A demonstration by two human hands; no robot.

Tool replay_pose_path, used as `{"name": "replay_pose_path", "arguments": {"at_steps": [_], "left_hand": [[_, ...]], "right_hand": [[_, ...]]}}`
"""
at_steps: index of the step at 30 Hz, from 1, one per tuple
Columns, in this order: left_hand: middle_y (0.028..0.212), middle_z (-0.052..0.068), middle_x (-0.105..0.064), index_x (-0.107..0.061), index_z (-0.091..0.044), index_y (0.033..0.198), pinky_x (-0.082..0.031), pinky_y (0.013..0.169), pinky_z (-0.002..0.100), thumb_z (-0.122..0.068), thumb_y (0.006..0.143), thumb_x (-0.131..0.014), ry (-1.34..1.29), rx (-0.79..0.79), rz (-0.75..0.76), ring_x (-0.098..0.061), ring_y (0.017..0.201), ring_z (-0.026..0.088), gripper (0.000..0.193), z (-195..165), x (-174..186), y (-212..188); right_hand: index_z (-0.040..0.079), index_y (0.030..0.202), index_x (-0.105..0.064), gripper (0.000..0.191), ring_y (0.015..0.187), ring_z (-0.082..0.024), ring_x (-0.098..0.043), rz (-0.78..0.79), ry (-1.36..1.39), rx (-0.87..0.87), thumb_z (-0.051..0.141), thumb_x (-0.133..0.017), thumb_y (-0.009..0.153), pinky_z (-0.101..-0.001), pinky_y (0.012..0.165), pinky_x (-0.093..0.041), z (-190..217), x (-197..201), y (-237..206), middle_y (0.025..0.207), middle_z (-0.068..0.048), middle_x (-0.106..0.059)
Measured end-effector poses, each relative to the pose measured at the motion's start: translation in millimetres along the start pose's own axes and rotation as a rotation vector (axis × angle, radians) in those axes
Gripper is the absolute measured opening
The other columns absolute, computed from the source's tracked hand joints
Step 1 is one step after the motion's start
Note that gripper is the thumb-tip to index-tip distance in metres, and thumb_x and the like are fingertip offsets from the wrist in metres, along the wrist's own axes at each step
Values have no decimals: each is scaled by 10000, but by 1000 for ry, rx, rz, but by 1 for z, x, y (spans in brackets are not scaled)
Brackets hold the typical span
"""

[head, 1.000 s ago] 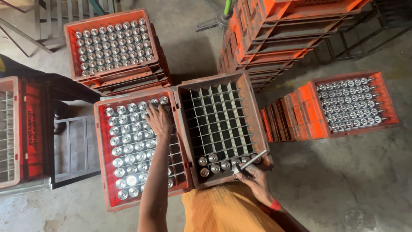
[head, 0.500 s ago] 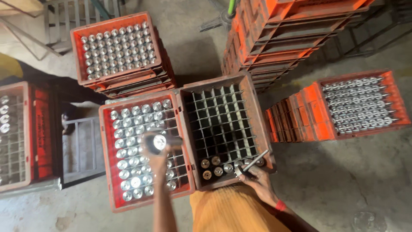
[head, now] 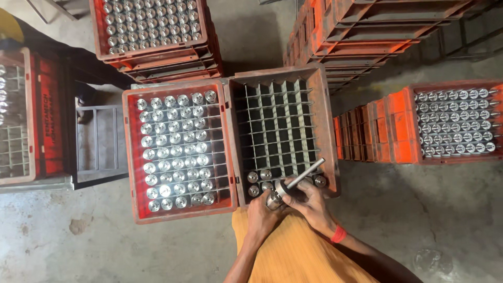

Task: The person moves a crate of metal balls to a workstation and uses a magnetic tool to transfer the balls one by one into a grid crate. The person continues transferring until the grid crate is filled.

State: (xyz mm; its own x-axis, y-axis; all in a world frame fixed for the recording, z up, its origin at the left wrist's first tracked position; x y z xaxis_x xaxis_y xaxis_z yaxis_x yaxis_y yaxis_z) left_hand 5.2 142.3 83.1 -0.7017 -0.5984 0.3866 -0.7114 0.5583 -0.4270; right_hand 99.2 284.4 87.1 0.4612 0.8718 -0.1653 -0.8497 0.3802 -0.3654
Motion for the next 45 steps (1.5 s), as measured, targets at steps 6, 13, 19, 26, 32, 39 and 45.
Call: {"name": "replay_pose_path", "arguments": {"at_steps": [6, 13, 19, 26, 32, 39, 45], "left_hand": [[810, 181, -743, -685, -53, 928, -549, 687, 466, -272, 687, -910, 55, 28, 97, -728, 794, 378, 395, -6, -5, -1], [877, 161, -771, -735, -87, 1054, -568, 743, 425, -160, 696, -815, -105, -81, 213, -756, 835, 342, 374, -9, -8, -3], [893, 173, -771, -732, -71, 1093, -580, 768, 414, -178, 696, -832, -44, -109, 313, -767, 850, 328, 423, -10, -13, 1], [860, 207, -756, -686, -44, 1183, -591, 744, 429, -273, 751, -827, 13, -203, 411, -766, 812, 344, 509, -10, -24, 7], [979, 184, -735, -661, -70, 1234, -599, 696, 422, -340, 849, -789, 278, -241, 142, -747, 785, 325, 487, 11, -24, 33], [1057, 140, -681, -714, -138, 1187, -586, 691, 411, 62, 698, -680, 628, -485, 18, -661, 986, 321, 529, 32, -35, 41], [936, 134, -710, -704, -77, 989, -550, 701, 454, -33, 771, -769, 273, -375, -96, -685, 865, 344, 233, 39, -2, 47]], "right_hand": [[12, 1250, -649, 424, 1186, -197, -664, 66, -165, 14, 187, -788, 890, -350, 975, -575, 10, 9, -7, 1337, -129, -675], [-13, 1285, -592, 470, 1360, -309, -555, 295, -299, 267, 201, -778, 910, -432, 1125, -463, 19, 11, -24, 1488, -217, -536], [7, 1315, -598, 533, 1423, -328, -537, 291, -256, 386, 301, -811, 925, -451, 1186, -471, 17, 27, -13, 1449, -191, -580], [36, 1215, -686, 632, 1029, -215, -693, 195, -322, 246, 390, -916, 744, -373, 928, -602, -13, 47, -4, 1051, -69, -686], [44, 1215, -671, 527, 976, -181, -635, -225, -118, 259, 336, -867, 823, -355, 850, -574, 1, 106, -4, 1081, -48, -660], [64, 1247, -654, 519, 936, -151, -631, -314, -89, 209, 291, -850, 823, -342, 827, -570, -10, 110, -3, 1087, -47, -664], [89, 1214, -703, 509, 861, -194, -661, -330, -167, 10, 293, -857, 774, -385, 744, -605, -64, 93, -14, 987, -56, -682]]}}
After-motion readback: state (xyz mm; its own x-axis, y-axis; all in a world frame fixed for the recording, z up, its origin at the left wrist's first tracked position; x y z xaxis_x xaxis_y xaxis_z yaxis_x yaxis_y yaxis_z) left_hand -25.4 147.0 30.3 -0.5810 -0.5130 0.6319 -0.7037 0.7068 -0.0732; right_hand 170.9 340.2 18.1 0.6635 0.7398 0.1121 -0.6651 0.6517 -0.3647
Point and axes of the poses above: each hand's wrist, its own y-axis towards the middle knuckle, its own x-axis out of the back of the hand, z = x × y, the point moved 3 cm from there along y, towards the middle knuckle
